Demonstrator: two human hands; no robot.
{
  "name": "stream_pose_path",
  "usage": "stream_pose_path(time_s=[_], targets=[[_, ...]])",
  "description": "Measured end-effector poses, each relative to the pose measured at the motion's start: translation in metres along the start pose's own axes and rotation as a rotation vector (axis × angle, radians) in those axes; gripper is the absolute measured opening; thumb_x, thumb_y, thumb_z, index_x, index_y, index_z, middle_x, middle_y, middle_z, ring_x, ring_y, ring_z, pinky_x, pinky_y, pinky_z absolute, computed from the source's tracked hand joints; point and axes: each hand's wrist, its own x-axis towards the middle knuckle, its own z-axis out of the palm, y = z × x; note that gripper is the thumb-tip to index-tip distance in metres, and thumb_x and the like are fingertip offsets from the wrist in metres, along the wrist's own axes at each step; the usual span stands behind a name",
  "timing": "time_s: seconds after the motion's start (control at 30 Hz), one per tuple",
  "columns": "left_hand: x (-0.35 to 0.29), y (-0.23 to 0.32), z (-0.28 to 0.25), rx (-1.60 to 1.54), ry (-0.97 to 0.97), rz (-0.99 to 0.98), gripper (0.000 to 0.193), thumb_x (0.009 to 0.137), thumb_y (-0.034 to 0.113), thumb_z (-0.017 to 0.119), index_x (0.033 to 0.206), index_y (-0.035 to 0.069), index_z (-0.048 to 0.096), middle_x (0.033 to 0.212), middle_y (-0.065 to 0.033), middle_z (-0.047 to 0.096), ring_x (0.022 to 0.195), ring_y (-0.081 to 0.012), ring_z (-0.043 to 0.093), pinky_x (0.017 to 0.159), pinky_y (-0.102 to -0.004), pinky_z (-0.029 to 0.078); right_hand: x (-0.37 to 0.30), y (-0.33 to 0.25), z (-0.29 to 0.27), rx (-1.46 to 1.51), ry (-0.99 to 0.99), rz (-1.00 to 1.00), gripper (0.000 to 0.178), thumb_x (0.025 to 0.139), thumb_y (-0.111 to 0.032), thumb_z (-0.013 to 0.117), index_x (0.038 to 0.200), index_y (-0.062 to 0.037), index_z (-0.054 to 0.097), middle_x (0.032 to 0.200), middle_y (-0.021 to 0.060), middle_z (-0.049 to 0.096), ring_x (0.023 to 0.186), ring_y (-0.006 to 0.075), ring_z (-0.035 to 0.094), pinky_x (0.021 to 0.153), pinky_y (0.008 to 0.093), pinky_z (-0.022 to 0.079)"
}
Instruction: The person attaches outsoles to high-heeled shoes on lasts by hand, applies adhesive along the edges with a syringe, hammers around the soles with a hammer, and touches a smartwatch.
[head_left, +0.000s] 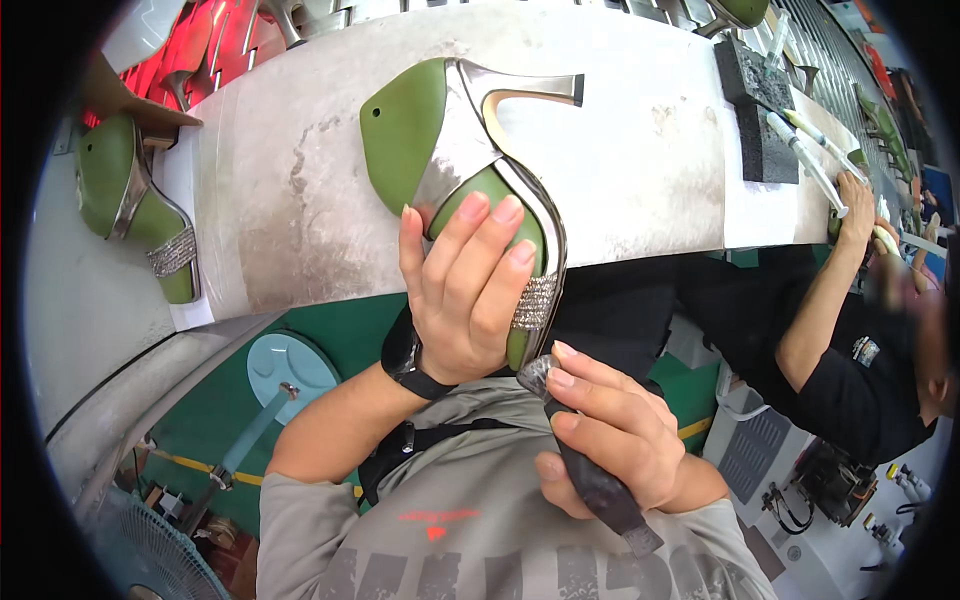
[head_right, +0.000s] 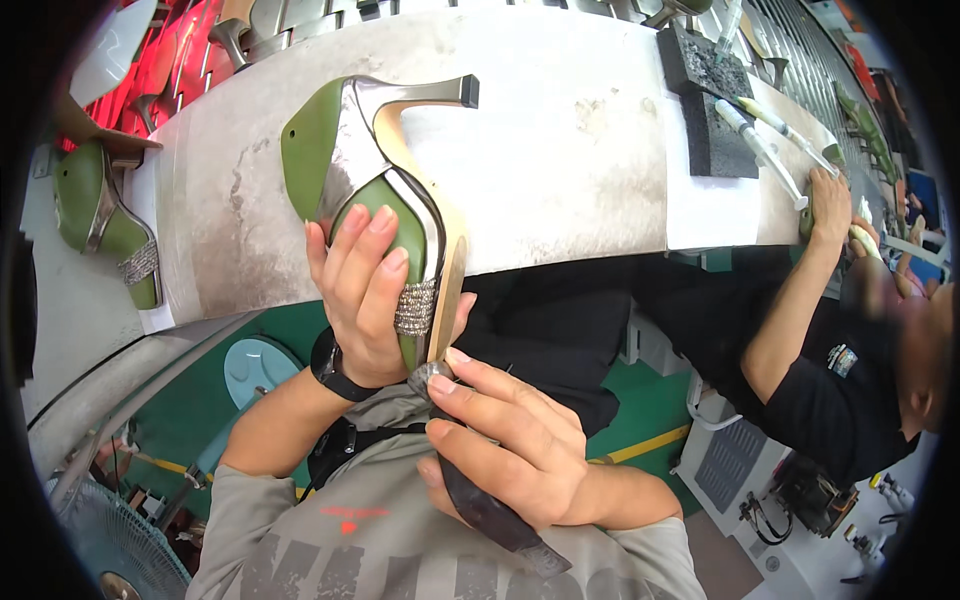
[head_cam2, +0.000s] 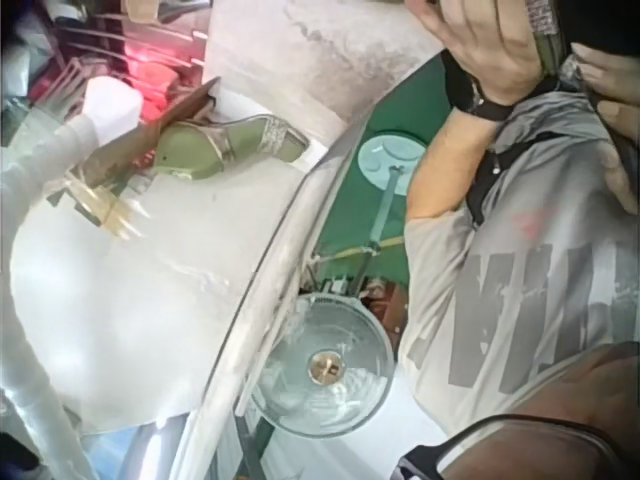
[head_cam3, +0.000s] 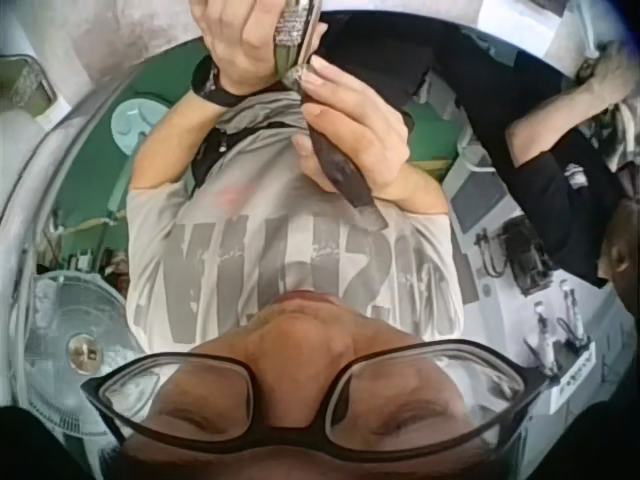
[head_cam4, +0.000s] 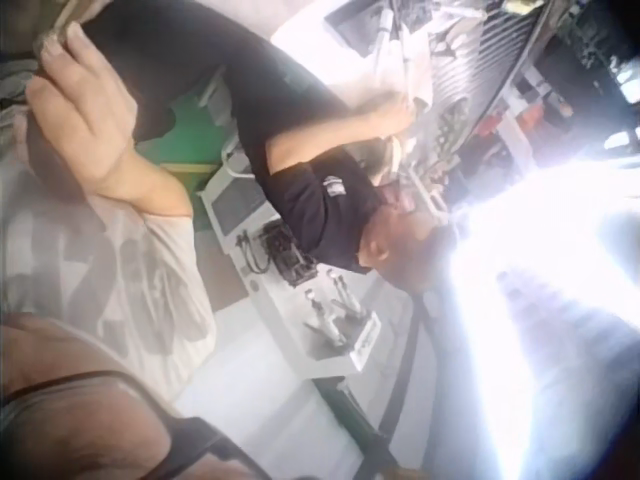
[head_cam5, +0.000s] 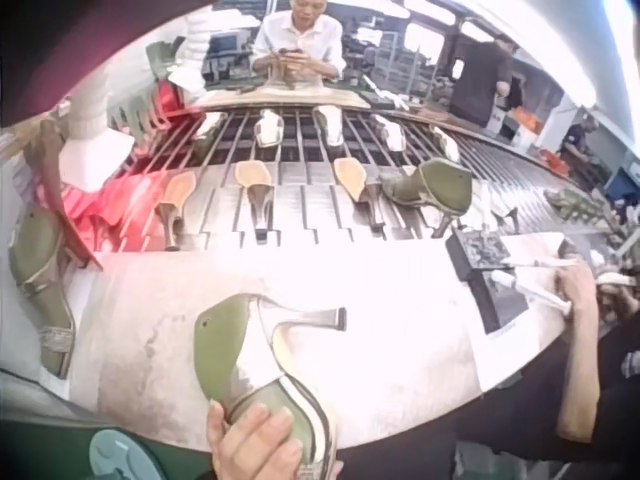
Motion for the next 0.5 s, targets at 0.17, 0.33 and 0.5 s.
stream_pose_path(time_s=[0.17,0.33,0.5], targets=[[-0.004,-0.003,-0.001,0.001,-0.02,0.007,0.069,0.093,0.04,0.078,0.142,0.007,0.044,0.143,-0.0211,0.056,0.136,-0.0417,0.054,0.125,-0.0639,0.025,0.011,-0.001,-0.005,0.045,-0.028,0.092,0.036,0.084,-0.008,0.078,0.112,0.0053,0.059,0.116,0.0305,0.068,0.111,0.0512,0.071,0.096,0.053,0.062],[-0.002,0.0,-0.001,-0.001,-0.04,-0.009,0.068,0.094,0.04,0.077,0.142,0.007,0.043,0.142,-0.0205,0.055,0.135,-0.041,0.055,0.124,-0.066,0.027,0.027,0.006,-0.01,0.084,0.089,0.152,0.037,0.076,-0.003,0.085,0.107,0.0049,0.067,0.115,0.0268,0.071,0.107,0.0463,0.074,0.092,0.048,0.064],[0.001,0.005,0.002,-0.105,0.054,-0.098,0.028,0.103,0.014,0.058,0.131,0.011,0.056,0.137,-0.0145,0.065,0.134,-0.0329,0.057,0.126,-0.0655,0.023,0.043,0.015,-0.024,0.111,0.065,0.204,0.034,0.079,-0.002,0.083,0.107,0.0063,0.067,0.112,0.0281,0.072,0.109,0.0454,0.074,0.092,0.0475,0.063]])
